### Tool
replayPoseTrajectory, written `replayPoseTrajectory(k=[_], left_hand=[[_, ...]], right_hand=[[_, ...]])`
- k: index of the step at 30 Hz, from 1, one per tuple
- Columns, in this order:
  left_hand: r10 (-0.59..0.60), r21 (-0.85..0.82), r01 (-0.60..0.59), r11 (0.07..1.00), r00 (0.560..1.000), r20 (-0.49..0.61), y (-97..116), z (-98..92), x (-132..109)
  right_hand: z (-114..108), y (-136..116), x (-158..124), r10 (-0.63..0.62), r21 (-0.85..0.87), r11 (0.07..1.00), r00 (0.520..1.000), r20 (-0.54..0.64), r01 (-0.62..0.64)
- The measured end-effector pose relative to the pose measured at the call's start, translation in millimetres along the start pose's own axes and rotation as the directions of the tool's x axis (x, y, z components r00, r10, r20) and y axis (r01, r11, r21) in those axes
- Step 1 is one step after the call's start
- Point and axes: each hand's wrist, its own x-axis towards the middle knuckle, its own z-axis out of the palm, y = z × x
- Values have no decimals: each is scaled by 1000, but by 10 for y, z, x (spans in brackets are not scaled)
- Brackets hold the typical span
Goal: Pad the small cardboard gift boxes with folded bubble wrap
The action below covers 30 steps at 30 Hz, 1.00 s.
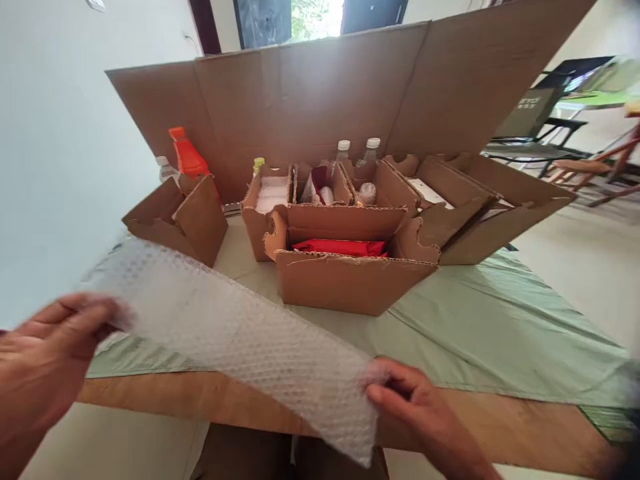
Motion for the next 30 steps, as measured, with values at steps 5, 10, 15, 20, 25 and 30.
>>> replayPoseTrajectory(k=[5,10,15,20,25,30], left_hand=[[-384,-27,412,911,870,310,-321,888,-339],[-296,232,216,949,863,410,-654,897,-507],[115,432,-282,857,920,374,-569,878,-540],[533,86,-707,701,601,596,-393,1512,-716],[470,-32,-622,782,556,685,-548,1655,-693],[421,193,-601,775,721,551,-617,1362,-503]], right_hand=[[-559,-75,20,-29,-190,981,927,-373,-46],[-781,162,68,-321,-656,740,780,-537,-147],[-421,179,73,-644,-865,502,661,-384,-13],[358,96,226,-471,-881,354,873,123,315],[-87,267,-37,-382,-884,435,924,-6,173],[-753,327,-140,-487,-889,458,832,-266,-17]])
